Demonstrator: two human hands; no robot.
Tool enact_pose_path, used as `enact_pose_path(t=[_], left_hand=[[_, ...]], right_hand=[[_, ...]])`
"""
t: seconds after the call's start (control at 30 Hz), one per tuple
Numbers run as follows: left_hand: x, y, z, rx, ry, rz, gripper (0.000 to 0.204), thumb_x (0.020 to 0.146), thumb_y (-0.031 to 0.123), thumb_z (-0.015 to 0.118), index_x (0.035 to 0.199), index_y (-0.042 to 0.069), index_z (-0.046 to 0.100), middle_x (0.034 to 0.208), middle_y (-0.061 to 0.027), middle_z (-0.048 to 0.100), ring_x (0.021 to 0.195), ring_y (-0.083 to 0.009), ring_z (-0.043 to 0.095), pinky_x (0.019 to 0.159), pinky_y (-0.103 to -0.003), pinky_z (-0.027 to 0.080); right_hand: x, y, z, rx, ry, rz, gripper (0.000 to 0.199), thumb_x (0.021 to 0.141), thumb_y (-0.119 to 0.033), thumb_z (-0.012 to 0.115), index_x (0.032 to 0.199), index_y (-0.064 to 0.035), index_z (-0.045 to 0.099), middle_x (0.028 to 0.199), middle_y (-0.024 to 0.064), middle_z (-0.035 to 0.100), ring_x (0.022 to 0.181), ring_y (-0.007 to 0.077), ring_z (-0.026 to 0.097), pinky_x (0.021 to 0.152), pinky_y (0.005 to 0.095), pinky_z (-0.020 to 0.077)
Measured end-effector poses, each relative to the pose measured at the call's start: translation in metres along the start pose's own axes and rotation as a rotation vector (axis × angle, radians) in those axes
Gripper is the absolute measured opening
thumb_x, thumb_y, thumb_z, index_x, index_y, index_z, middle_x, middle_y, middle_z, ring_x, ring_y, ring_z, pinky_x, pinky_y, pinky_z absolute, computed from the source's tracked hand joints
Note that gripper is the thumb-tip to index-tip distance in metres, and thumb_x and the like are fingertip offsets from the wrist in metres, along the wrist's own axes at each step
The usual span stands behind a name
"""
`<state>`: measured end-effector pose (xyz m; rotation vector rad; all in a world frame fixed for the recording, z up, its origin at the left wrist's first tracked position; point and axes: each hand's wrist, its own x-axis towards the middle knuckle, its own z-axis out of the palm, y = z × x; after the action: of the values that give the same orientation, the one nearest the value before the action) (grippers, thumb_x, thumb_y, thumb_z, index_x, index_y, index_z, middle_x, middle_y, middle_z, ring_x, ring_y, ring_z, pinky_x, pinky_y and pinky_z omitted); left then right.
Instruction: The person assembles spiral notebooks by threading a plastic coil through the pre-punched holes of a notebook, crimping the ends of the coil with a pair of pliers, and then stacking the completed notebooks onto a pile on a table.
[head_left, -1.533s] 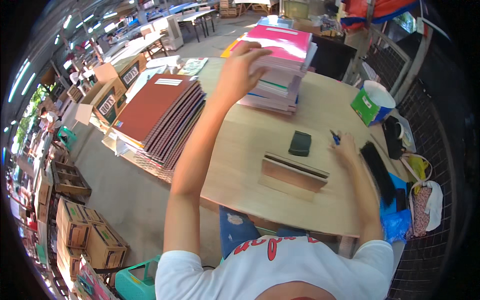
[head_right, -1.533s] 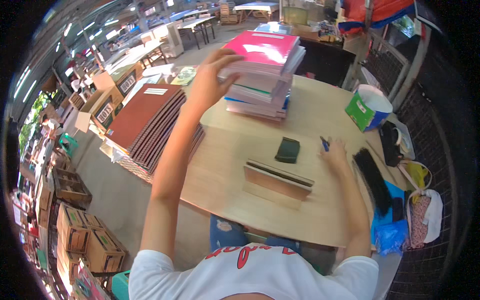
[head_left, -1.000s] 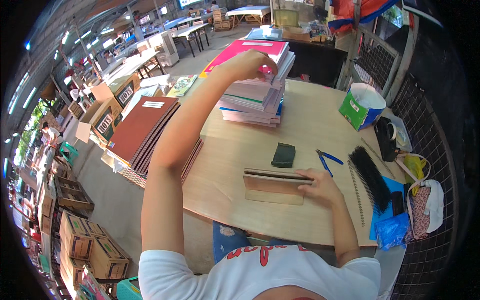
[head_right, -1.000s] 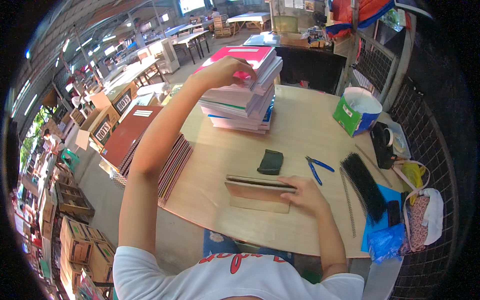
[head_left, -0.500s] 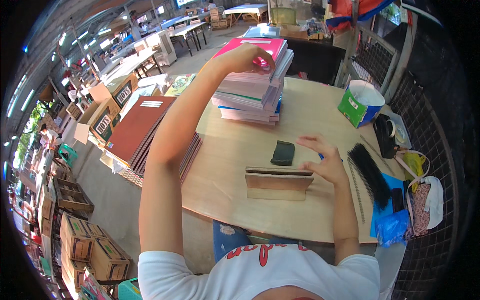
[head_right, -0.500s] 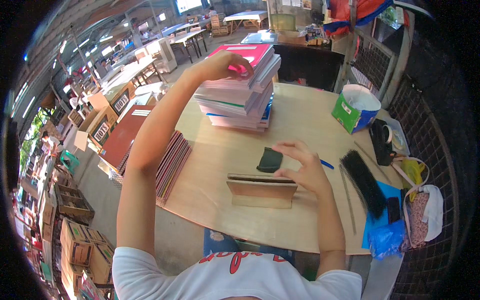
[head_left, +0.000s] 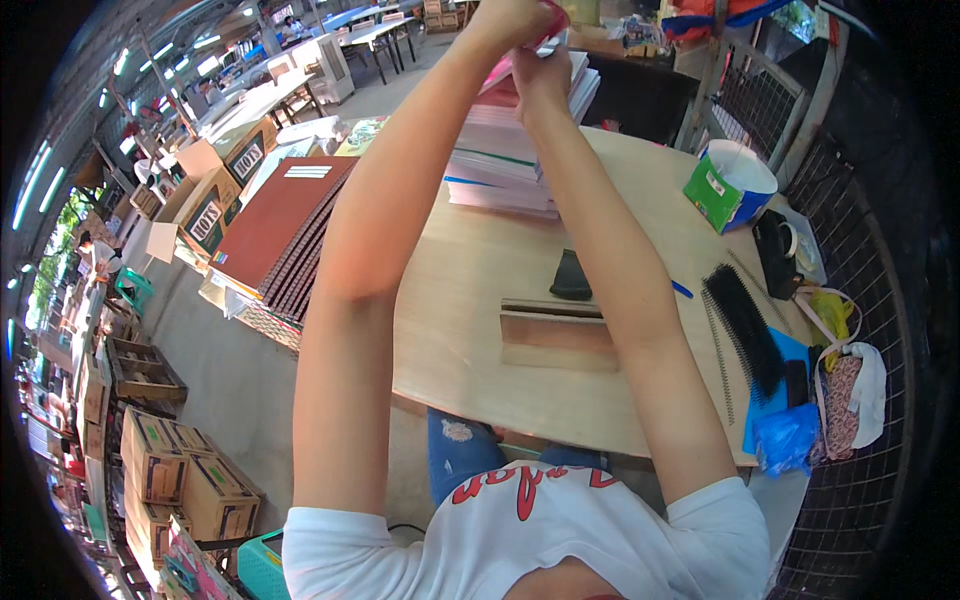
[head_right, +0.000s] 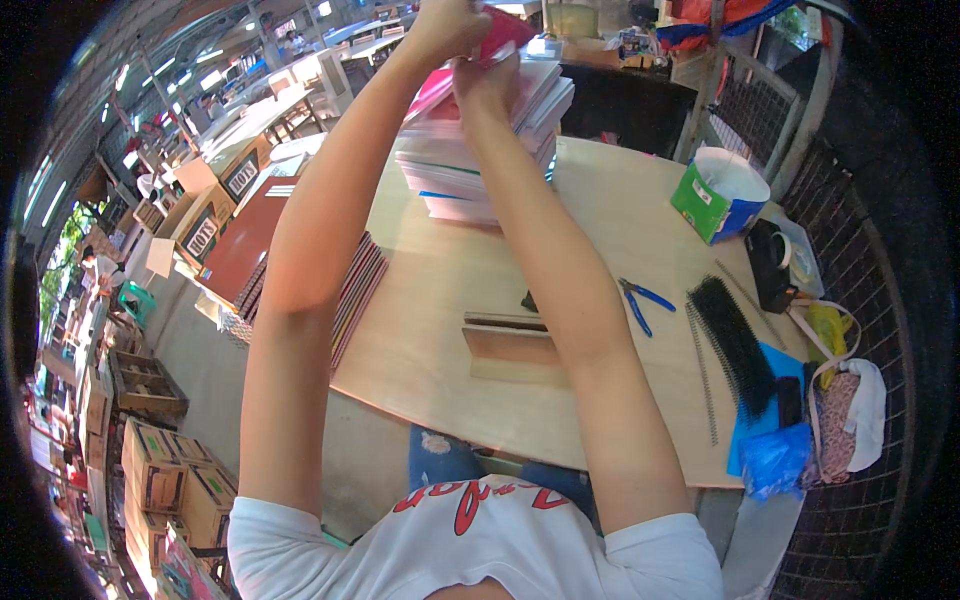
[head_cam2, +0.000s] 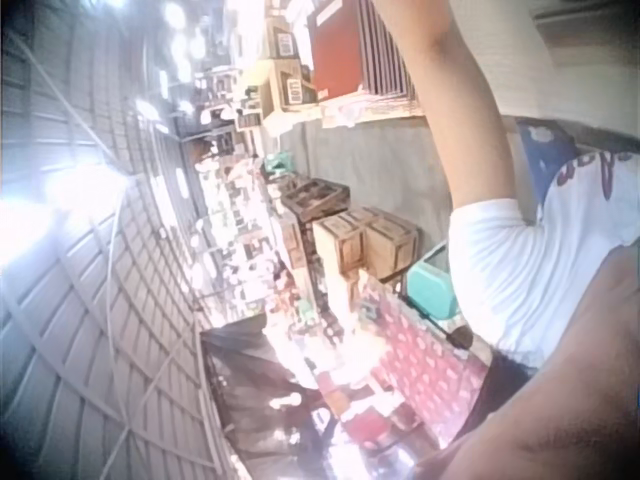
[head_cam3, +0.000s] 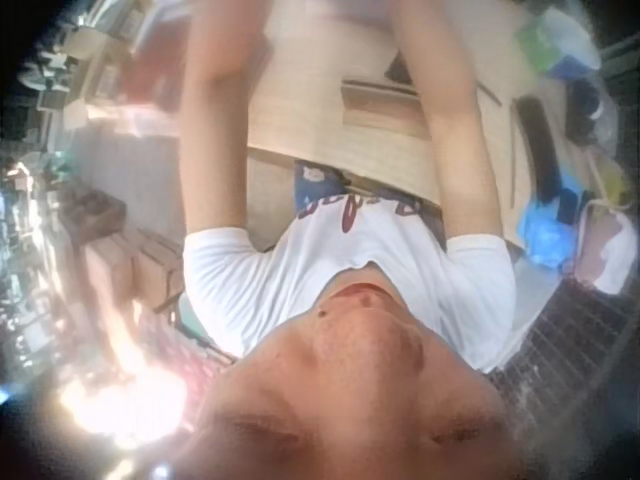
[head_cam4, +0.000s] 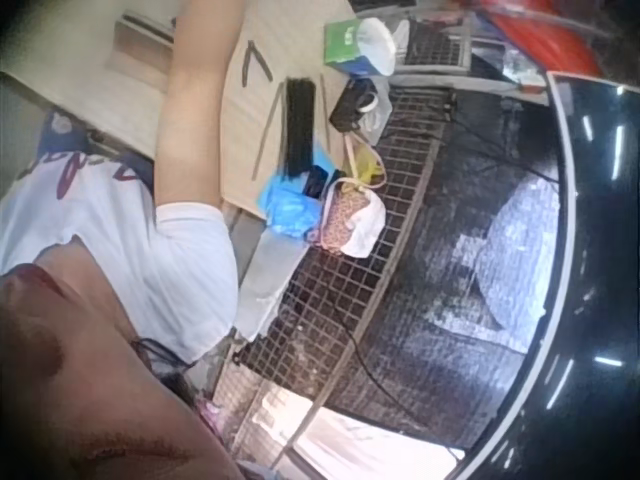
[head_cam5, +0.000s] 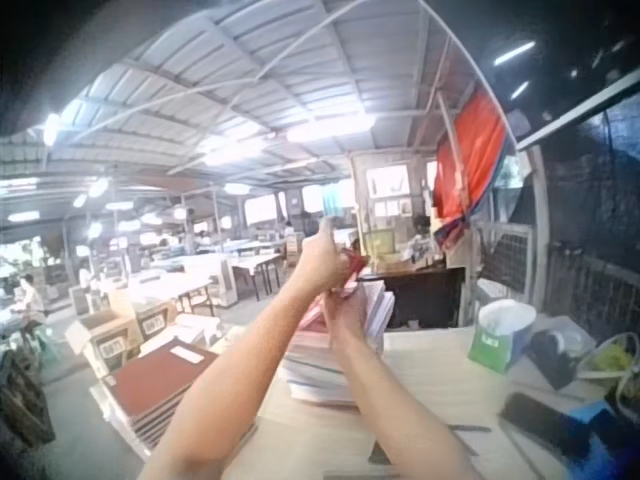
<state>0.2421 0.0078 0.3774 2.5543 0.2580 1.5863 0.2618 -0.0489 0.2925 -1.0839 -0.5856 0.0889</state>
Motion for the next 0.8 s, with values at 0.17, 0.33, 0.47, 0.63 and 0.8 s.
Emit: enact_pose_path(t=[0.17,0.33,0.47,0.63,0.8], left_hand=[[-0.059,0.015,-0.010,-0.138,0.030,0.105,0.069,0.087,0.017,0.066,0.143,-0.004,0.031,0.086,-0.0305,0.068,0.085,-0.0456,0.067,0.076,-0.049,0.053],[-0.177,-0.014,-0.087,-0.682,0.058,-0.351,0.070,0.085,0.001,0.068,0.145,-0.003,0.031,0.119,-0.0153,0.067,0.108,-0.0223,0.063,0.097,-0.034,0.048],[-0.274,-0.008,-0.106,-0.872,-0.281,-0.626,0.049,0.087,-0.006,0.065,0.134,-0.004,0.048,0.117,-0.0091,0.066,0.107,-0.0120,0.061,0.095,-0.028,0.048],[-0.376,0.001,-0.068,-0.918,-0.031,-0.750,0.035,0.089,-0.006,0.065,0.122,-0.004,0.055,0.112,-0.0095,0.067,0.104,-0.0148,0.063,0.093,-0.030,0.050],[-0.417,0.009,-0.062,-0.894,0.094,-0.900,0.032,0.088,-0.007,0.064,0.118,-0.004,0.056,0.110,-0.0106,0.068,0.102,-0.0178,0.065,0.091,-0.031,0.052]], right_hand=[[0.003,0.024,-0.063,-0.234,-0.129,-0.195,0.028,0.086,-0.019,0.069,0.108,-0.0022,0.066,0.096,0.0078,0.071,0.084,0.0224,0.067,0.075,0.0364,0.0518],[-0.048,-0.048,-0.179,0.187,-0.532,-0.183,0.029,0.089,-0.012,0.066,0.114,0.0040,0.063,0.101,0.0085,0.069,0.092,0.0139,0.066,0.080,0.0291,0.0519],[-0.089,-0.052,-0.226,0.114,-0.581,-0.047,0.037,0.090,-0.008,0.066,0.124,0.0039,0.058,0.113,0.0090,0.067,0.097,0.0145,0.065,0.087,0.0298,0.0517],[-0.105,0.012,-0.240,0.004,-0.586,-0.088,0.030,0.092,-0.004,0.066,0.121,0.0018,0.062,0.113,0.0061,0.068,0.099,0.0135,0.064,0.088,0.0299,0.0511],[-0.123,0.030,-0.232,-0.177,-0.799,-0.064,0.020,0.094,-0.007,0.066,0.112,0.0021,0.067,0.098,0.0015,0.070,0.091,0.0085,0.062,0.082,0.0262,0.0496]])
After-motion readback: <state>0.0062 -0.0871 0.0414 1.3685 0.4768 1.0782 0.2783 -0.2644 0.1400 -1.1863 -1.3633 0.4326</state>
